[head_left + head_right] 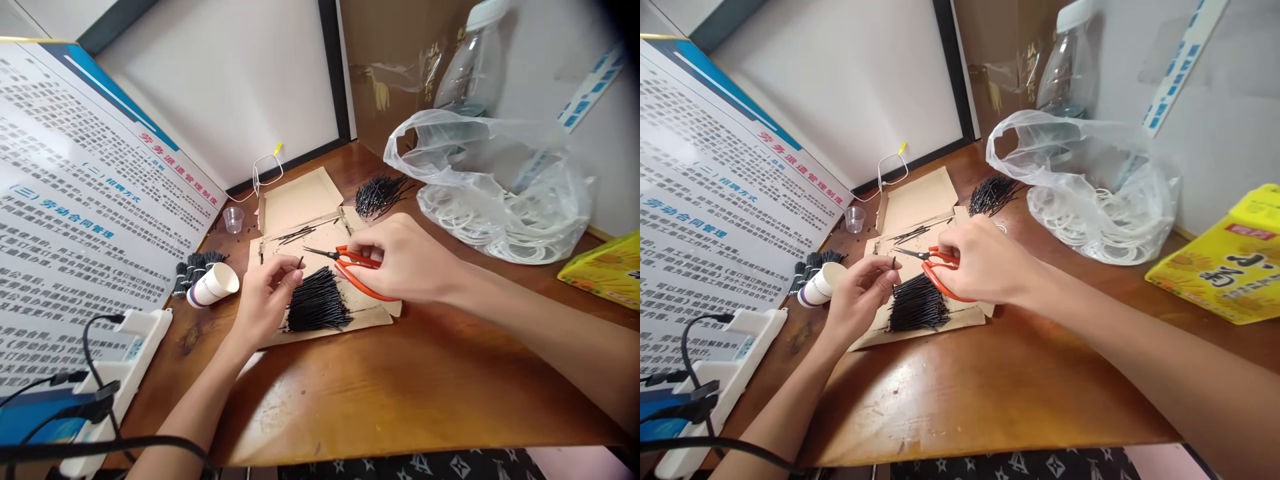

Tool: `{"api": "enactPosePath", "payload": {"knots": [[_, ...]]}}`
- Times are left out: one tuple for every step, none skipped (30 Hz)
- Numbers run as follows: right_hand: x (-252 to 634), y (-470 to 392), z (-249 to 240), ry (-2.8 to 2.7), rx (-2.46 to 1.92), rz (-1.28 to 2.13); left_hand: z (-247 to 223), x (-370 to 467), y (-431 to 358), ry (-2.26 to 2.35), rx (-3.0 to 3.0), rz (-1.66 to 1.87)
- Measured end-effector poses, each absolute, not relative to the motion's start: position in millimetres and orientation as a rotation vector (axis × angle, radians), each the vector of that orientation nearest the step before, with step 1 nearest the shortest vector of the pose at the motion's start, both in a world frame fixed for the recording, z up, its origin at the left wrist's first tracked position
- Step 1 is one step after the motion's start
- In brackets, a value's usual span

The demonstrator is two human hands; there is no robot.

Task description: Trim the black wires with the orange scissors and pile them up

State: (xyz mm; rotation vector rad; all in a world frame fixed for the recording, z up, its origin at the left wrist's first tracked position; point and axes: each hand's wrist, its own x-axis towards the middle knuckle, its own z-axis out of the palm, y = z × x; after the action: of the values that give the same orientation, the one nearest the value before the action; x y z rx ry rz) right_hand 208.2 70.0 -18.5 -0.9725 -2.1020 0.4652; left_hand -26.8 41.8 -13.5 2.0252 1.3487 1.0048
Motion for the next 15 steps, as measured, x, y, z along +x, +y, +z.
{"api": "enactPosePath", "payload": {"knots": [[207.3,68.8,-19.5,-2.109,-0.954,0.471,-13.5,-25.7,40.8,1.328,2.015,1.016],[206.5,67.7,-20.5,-2.113,-0.938,0.48,-13.5,-24.9,39.9,1.314,2.009,1.022],[205.8,66.8,-21.3,-2.114,-0.927,0.486,-13.7,-24.2,39.0,1.301,2.009,1.028],[205.3,66.1,-22.0,-2.115,-0.923,0.491,-13.9,-23.7,38.2,1.288,2.012,1.033],[204.9,65.5,-22.4,-2.116,-0.923,0.494,-14.0,-23.4,37.4,1.273,2.016,1.036],[204.7,65.1,-22.7,-2.116,-0.924,0.495,-14.1,-23.2,36.7,1.258,2.018,1.038],[204.6,64.7,-22.8,-2.117,-0.925,0.493,-14.1,-23.1,36.1,1.243,2.018,1.04],[204.6,64.5,-22.8,-2.118,-0.924,0.491,-14.0,-23.0,35.6,1.23,2.014,1.043],[204.5,64.3,-22.7,-2.12,-0.919,0.491,-13.8,-22.9,35.2,1.221,2.01,1.045],[204.4,64.1,-22.5,-2.12,-0.914,0.49,-13.5,-22.8,34.8,1.215,2.007,1.048],[204.3,63.9,-22.3,-2.121,-0.91,0.487,-13.2,-22.7,34.5,1.212,2.008,1.052],[204.1,63.8,-22.1,-2.124,-0.908,0.483,-13.0,-22.5,34.4,1.21,2.011,1.059],[203.8,63.6,-21.9,-2.128,-0.907,0.479,-13.0,-22.4,34.2,1.211,2.017,1.068],[203.4,63.5,-21.7,-2.133,-0.907,0.476,-13.0,-22.2,34.1,1.215,2.025,1.08],[203.2,63.3,-21.5,-2.138,-0.906,0.472,-13.3,-21.9,34.0,1.218,2.033,1.093]]}}
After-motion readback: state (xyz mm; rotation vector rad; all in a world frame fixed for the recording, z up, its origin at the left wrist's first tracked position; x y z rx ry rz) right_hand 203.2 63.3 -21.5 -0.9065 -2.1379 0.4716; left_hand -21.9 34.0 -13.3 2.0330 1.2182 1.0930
